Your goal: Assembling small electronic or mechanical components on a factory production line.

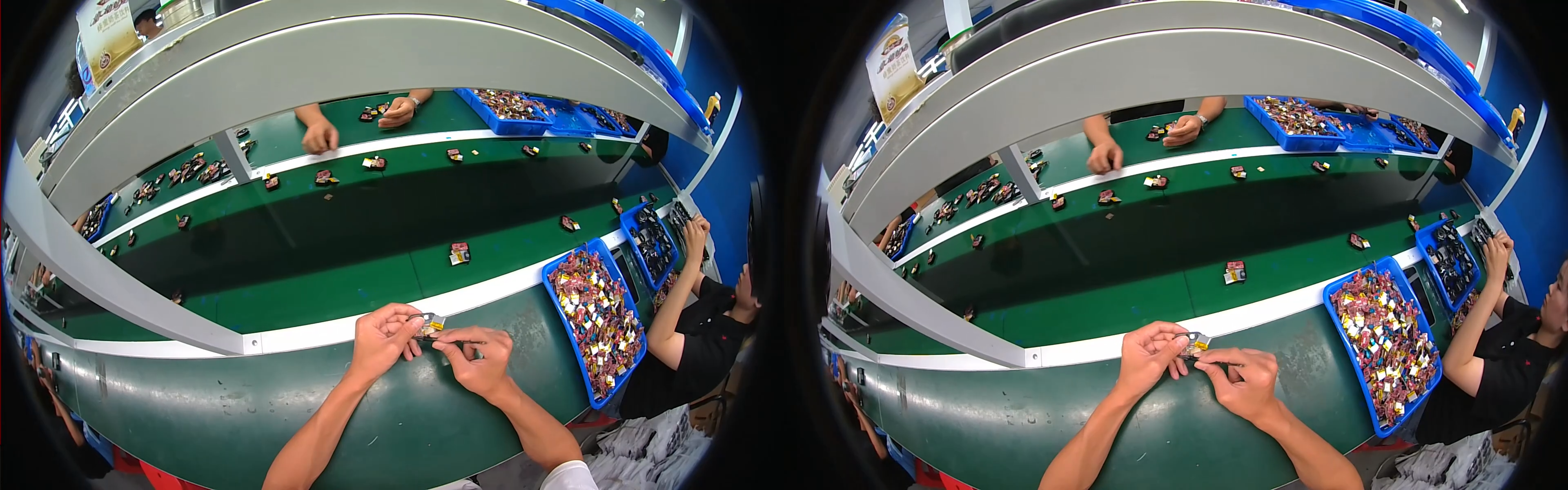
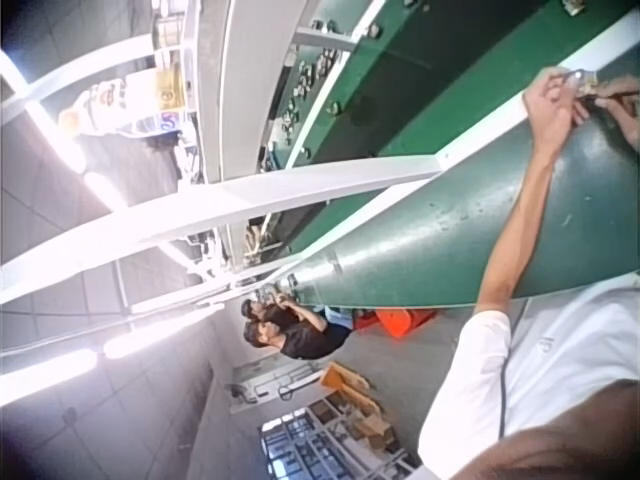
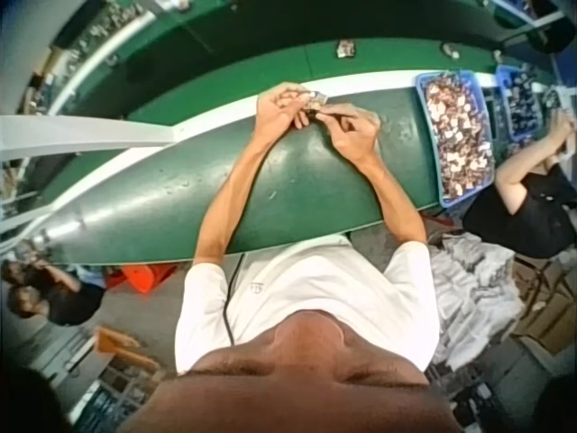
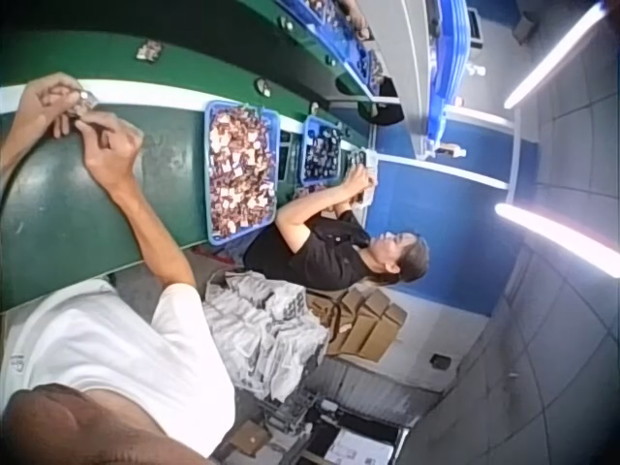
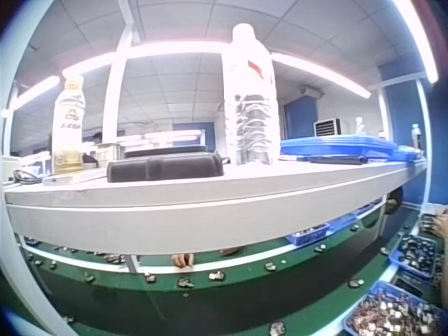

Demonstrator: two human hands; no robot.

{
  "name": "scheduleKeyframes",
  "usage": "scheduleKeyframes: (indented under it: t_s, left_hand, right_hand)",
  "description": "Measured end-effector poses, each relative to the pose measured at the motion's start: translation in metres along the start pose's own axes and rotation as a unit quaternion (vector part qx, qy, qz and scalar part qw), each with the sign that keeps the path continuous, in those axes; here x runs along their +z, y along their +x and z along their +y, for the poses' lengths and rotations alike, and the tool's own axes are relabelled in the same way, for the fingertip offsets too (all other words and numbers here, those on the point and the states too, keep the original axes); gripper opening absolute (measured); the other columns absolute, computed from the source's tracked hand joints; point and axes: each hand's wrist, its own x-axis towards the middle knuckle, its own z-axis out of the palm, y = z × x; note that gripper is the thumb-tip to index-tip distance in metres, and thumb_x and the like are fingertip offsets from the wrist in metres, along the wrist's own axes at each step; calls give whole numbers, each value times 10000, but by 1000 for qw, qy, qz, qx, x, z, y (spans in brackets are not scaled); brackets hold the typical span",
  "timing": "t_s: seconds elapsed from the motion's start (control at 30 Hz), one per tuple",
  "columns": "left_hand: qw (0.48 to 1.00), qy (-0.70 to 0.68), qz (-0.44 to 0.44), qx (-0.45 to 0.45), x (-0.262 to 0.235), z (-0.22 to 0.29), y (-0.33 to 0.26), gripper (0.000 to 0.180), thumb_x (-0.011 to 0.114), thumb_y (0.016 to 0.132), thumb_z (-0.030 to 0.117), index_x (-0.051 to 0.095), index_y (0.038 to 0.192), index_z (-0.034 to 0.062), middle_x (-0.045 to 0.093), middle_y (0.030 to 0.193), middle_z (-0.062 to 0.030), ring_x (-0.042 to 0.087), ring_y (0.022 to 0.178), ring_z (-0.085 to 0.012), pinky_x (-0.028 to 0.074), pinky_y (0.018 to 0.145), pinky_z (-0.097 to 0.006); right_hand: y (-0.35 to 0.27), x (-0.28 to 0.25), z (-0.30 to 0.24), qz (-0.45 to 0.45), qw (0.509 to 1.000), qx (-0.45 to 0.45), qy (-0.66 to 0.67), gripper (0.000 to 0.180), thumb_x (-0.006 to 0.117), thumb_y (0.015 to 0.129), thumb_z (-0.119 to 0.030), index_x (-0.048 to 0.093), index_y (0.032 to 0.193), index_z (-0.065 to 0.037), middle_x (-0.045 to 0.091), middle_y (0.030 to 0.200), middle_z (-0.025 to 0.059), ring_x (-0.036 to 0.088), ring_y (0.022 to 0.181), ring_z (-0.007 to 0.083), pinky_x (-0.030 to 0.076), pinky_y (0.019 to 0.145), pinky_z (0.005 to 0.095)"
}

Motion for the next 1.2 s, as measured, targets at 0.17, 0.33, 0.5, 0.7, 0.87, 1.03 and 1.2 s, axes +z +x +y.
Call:
scheduleKeyframes:
  t_s: [0.17, 0.33, 0.5, 0.7, 0.87, 1.03, 1.2]
  left_hand:
    - [1000, 19, 20, -9, 6, 1, -1, 132, 661, 971, 46, 666, 1048, -61, 694, 766, -80, 651, 569, -113, 486, 461, -231]
    - [998, 39, 38, 9, 9, -1, -2, 128, 667, 970, 53, 667, 1039, -55, 691, 739, -73, 643, 561, -100, 482, 454, -230]
    - [995, 76, 63, 17, 13, -6, -3, 137, 660, 968, 32, 649, 1049, -78, 690, 750, -99, 647, 557, -119, 502, 453, -241]
    - [974, 192, 103, 67, 15, -9, -4, 123, 655, 960, 18, 644, 1034, -79, 689, 758, -108, 642, 541, -119, 500, 429, -247]
    - [961, 154, 213, 84, -23, 17, 24, 73, 608, 961, -6, 630, 1002, -63, 687, 784, -130, 680, 545, -158, 536, 421, -273]
    - [839, 428, 324, 87, -108, 36, 61, 198, 617, 964, 105, 673, 979, -84, 713, 858, -193, 694, 574, -258, 546, 464, -360]
    - [603, 636, 473, 89, -110, 41, 74, 153, 674, 930, 170, 693, 952, 20, 621, 910, -202, 684, 786, -430, 531, 662, -536]
  right_hand:
    - [4, -1, -1, -7, 999, -46, -14, 112, 801, 742, 6, 754, 801, -77, 773, 789, 19, 501, 406, 102, 347, 439, 250]
    - [3, 1, -3, -8, 997, -62, -38, 128, 777, 739, 36, 748, 783, -81, 772, 786, 18, 579, 451, 104, 343, 437, 253]
    - [-1, 3, 5, -3, 997, -71, -38, 134, 773, 737, 36, 759, 787, -88, 776, 793, 14, 547, 432, 86, 336, 440, 246]
    - [1, 5, 4, 1, 996, -85, -24, 148, 788, 739, 32, 747, 826, -80, 774, 812, 14, 591, 471, 109, 364, 443, 252]
    - [7, -3, 3, 76, 996, -42, 17, 144, 819, 747, 4, 741, 845, -66, 786, 893, 25, 480, 414, 91, 379, 449, 241]
    - [6, -12, 10, 66, 997, -51, -10, 165, 832, 750, -19, 732, 874, -64, 783, 896, 30, 454, 399, 94, 399, 450, 248]
    - [9, -13, 10, 62, 996, -66, -21, 156, 837, 750, -39, 735, 865, -69, 777, 864, 45, 501, 403, 131, 426, 459, 252]
